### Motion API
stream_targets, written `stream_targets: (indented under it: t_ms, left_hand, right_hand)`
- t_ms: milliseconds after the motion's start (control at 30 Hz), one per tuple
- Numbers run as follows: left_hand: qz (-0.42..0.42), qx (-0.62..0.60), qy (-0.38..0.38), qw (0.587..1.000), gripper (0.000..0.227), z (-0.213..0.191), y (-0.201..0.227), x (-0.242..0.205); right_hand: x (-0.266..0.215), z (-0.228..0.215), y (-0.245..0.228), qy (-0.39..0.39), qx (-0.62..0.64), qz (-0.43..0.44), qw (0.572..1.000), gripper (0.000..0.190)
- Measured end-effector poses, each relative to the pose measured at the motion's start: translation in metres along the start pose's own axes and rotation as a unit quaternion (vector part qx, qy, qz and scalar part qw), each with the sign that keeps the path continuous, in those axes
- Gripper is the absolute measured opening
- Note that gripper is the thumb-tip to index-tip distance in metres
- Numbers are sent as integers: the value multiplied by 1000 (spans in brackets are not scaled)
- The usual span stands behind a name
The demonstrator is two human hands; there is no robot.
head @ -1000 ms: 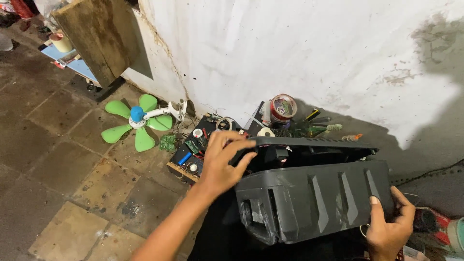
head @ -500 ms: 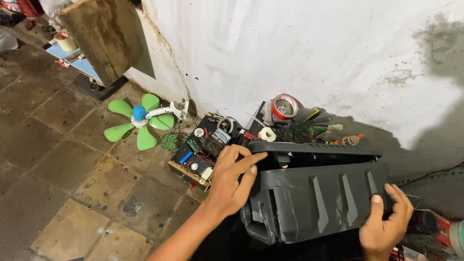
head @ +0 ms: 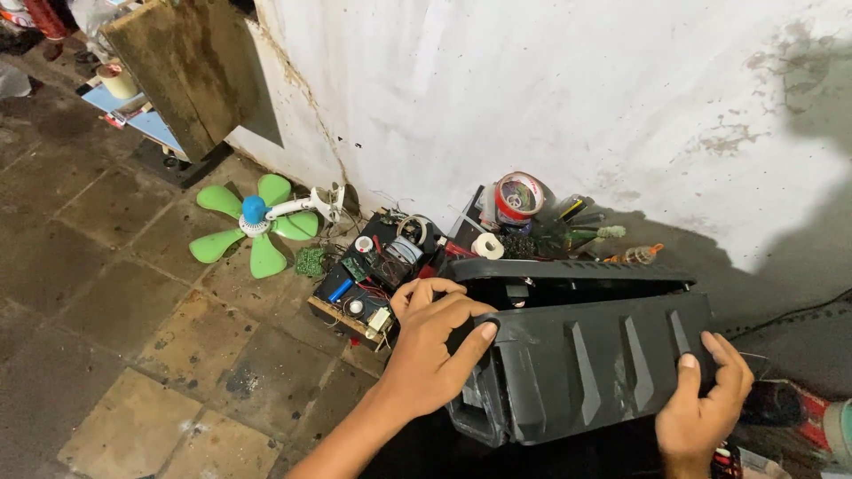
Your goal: The person uses a screwdriver to pry and separate the lid of a black plastic container. They work along the edges to release the clips and then lift the lid to reveal the interior.
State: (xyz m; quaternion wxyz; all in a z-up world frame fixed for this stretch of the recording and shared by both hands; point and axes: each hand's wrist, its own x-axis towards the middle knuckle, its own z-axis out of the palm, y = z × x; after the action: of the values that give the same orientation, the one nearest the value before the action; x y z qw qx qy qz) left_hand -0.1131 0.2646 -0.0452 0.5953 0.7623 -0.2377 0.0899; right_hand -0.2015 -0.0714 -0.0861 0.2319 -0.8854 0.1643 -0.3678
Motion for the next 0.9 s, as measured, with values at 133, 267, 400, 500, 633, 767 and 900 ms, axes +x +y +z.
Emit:
stream_targets:
  t_ms: [133, 267, 400, 500, 633, 767, 900]
  left_hand:
    - [-5, -13, -13, 1000, 38, -2, -1, 1]
    - [-11, 10, -8, 1000, 44, 0, -3, 0]
    - [-25, 5, -20, 999, 41, 4, -11, -4]
    - [-77, -34, -76, 994, 32, 1, -12, -1]
    - [-82, -130, -80, 985, 18, 0, -14, 9]
    - [-98, -132, -57, 985, 17, 8, -33, 9]
    - [-109, -154, -13, 982, 8, 15, -34, 9]
  right_hand:
    - [2, 1, 0, 9, -3, -56, 998, 33]
    - [4, 0, -8, -2, -5, -7, 1000, 32]
    - [4, 1, -1, 0, 9, -39, 999, 31]
    - [4, -1, -6, 0, 3, -38, 999, 32]
    - [8, 0, -4, 12, -3, -46, 999, 30]
    - [17, -7, -6, -11, 16, -36, 999, 32]
    - [19, -26, 6, -19, 98, 0, 995, 31]
